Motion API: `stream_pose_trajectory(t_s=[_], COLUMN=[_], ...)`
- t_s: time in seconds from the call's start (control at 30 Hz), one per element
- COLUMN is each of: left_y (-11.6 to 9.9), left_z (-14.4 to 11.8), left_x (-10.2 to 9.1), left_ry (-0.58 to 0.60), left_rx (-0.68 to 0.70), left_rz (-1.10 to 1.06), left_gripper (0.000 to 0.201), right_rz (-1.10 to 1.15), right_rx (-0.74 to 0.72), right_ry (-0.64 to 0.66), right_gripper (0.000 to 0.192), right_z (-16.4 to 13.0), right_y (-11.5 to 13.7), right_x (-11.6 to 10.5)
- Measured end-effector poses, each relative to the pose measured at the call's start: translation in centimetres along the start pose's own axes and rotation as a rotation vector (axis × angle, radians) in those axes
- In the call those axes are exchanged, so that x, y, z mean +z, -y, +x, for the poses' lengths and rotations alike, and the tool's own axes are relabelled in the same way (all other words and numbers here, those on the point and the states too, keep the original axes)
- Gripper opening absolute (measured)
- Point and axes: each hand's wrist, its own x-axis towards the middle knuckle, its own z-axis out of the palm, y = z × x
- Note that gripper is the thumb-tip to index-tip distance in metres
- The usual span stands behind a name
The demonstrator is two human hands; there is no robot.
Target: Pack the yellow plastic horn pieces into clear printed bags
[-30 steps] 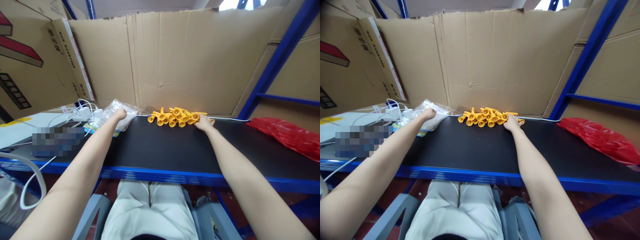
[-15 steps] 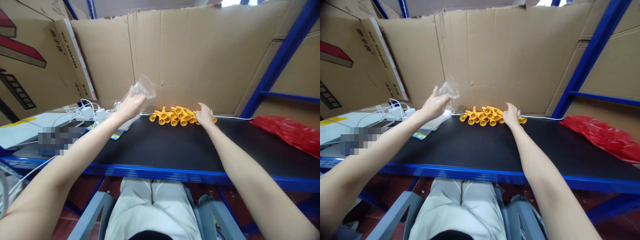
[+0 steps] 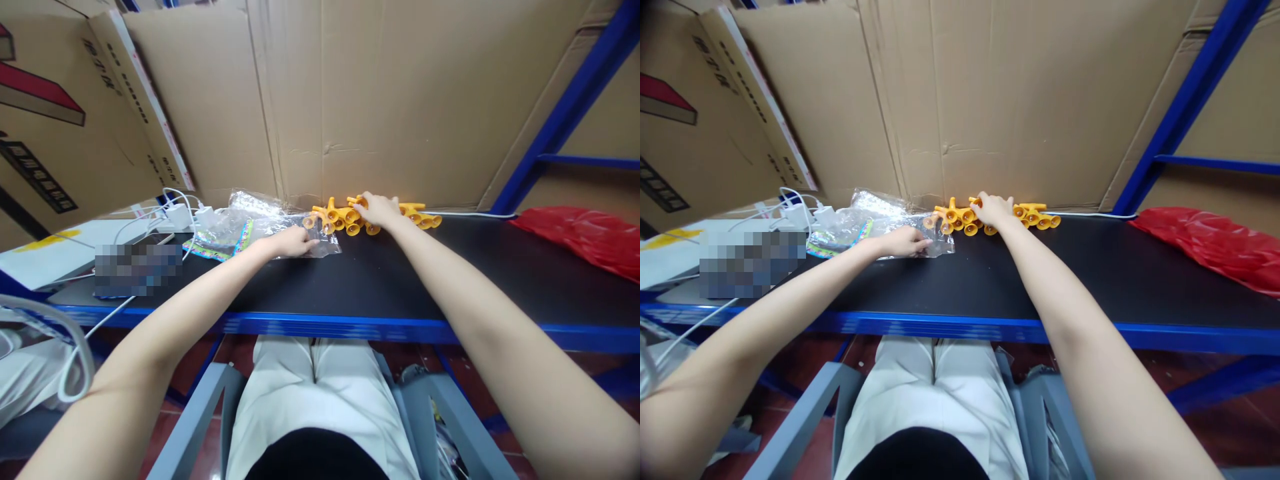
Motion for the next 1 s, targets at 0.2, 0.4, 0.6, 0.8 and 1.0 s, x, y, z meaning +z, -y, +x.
stream_pose_trajectory(t_s=[0.2,0.4,0.6,0.8,1.0], left_y=[-1.8,-3.0,-2.2,-1.1,0.2], left_z=[3.5,3.3,2.7,2.8,2.2], left_x=[0.1,0.3,0.7,1.4,1.3], left_ry=[0.012,0.046,-0.037,-0.175,-0.239], left_rx=[-0.213,-0.321,-0.25,-0.173,-0.137], left_rz=[0.149,0.196,0.2,0.109,-0.197], left_gripper=[0.07,0.06,0.047,0.029,0.023], right_rz=[-0.059,0.13,0.539,0.831,1.044], right_rx=[0.054,0.22,0.269,0.04,-0.154], right_ry=[-0.073,-0.134,-0.305,-0.324,0.032], right_gripper=[0.041,0.033,0.038,0.044,0.037], right_z=[0.4,1.1,0.8,-2.2,-5.2], right_y=[1.3,1.2,-0.2,0.3,0.9], right_x=[-0.1,-1.0,-3.0,-3.0,-2.1])
